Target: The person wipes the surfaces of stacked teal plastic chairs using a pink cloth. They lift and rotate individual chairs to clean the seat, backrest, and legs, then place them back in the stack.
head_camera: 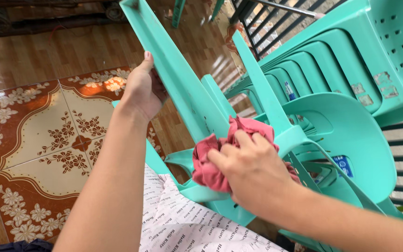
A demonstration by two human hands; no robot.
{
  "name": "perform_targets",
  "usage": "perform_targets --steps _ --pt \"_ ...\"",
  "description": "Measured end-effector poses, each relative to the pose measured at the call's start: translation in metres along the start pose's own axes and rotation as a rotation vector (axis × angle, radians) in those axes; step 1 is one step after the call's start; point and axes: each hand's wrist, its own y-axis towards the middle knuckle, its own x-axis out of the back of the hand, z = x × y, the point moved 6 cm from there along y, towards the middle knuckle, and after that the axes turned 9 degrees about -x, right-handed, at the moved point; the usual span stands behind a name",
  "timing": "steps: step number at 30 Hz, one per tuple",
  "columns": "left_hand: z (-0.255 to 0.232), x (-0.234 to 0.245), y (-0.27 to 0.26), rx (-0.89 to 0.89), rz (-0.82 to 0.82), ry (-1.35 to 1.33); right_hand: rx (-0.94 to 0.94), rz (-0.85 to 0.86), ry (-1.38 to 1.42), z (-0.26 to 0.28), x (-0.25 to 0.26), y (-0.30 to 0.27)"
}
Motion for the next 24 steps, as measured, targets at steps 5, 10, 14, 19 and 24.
perform_targets --steps 5,10,14,19,24 --pt "-0.001 0.001 0.002 0.006 0.126 -0.037 -0.085 0.006 0.045 -0.01 -0.003 0.051" --pt "0.019 0.015 0.007 0.079 0.162 -0.4 -0.06 -0.145 0.013 -0.023 -0.007 0.163" --pt "0.043 0.018 0.018 0.139 0.269 -0.557 -0.017 -0.363 0.003 -0.031 -0.003 0.256" --pt "0.034 0.02 0.012 0.102 0.233 -0.412 0.02 -0.331 -0.129 -0.023 -0.006 0.276" --pt "0.006 0.011 0.003 0.143 0.144 -0.428 -0.006 -0.03 -0.154 -0.015 -0.017 0.174"
